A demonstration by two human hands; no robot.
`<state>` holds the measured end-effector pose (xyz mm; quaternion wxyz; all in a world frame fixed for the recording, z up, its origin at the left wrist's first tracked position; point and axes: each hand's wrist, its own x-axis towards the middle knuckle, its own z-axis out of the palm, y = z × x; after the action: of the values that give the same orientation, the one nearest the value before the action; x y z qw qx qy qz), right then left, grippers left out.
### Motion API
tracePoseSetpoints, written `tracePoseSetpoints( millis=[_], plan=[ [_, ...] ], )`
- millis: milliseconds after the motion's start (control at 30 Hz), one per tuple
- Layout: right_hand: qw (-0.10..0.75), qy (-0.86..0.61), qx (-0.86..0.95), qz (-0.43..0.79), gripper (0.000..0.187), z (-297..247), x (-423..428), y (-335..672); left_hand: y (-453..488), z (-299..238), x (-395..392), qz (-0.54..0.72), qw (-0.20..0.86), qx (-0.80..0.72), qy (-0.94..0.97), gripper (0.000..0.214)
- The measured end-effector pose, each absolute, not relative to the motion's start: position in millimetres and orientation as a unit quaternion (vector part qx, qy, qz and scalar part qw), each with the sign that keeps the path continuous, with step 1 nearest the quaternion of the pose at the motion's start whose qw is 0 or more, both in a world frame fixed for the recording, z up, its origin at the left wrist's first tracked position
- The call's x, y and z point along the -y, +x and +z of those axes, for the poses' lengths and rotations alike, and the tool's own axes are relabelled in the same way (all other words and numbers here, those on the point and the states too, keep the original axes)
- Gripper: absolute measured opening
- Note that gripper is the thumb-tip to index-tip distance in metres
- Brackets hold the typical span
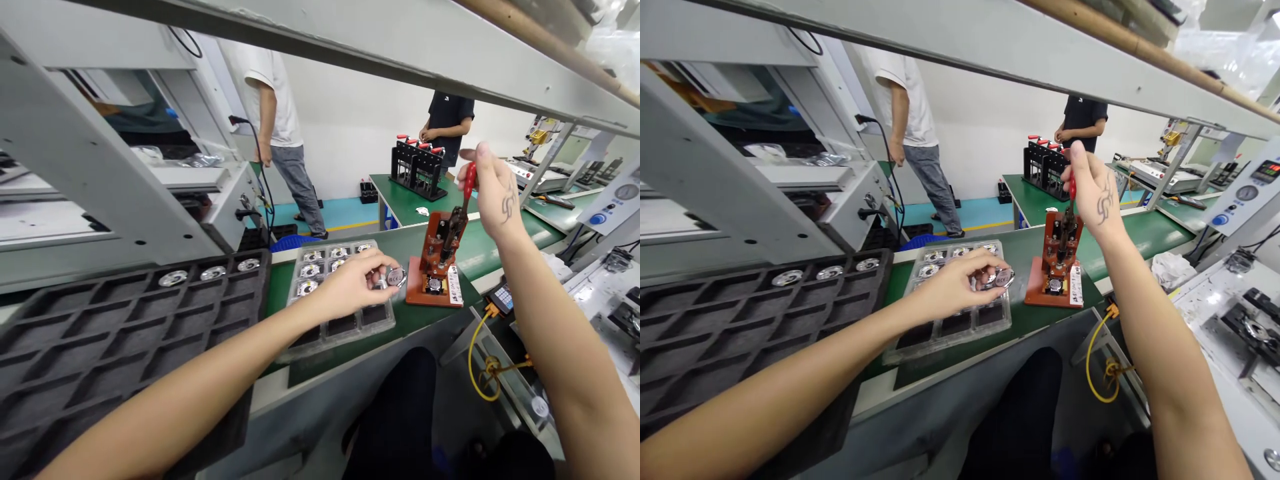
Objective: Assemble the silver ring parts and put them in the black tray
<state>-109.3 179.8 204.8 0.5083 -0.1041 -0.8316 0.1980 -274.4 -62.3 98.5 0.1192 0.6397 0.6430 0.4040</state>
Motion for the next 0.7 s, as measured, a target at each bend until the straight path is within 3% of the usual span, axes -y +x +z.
tracePoseSetpoints(
  millis=[67, 267, 400, 567, 700],
  plan=[
    [0.539, -0.118, 0.813, 0.184, 0.059, 192.4, -138.2, -91.9, -270.2, 95.9, 69.2, 0.409, 0.102, -0.627, 0.655, 0.030],
    [0.564, -0.017, 0.810, 0.162, 0.040, 112.0, -108.0, -55.2, -252.5, 87.2, 78.0, 0.424, 0.133, -0.617, 0.649, 0.032],
    [0.529, -0.022, 0.829, 0.179, 0.033, 101.0, -113.7, -52.1, -229.5, 91.6, 76.6, 0.423, 0.123, -0.598, 0.670, 0.031],
    [0.523, -0.104, 0.835, 0.135, 0.031, 98.0, -81.2, -26.8, -205.5, 95.3, 85.7, 0.367, 0.032, -0.603, 0.707, 0.034],
    [0.461, -0.171, 0.820, 0.292, 0.019, 82.8, -41.3, -6.6, -195.7, 96.3, 91.2, 0.337, -0.013, -0.600, 0.725, 0.037]
  ],
)
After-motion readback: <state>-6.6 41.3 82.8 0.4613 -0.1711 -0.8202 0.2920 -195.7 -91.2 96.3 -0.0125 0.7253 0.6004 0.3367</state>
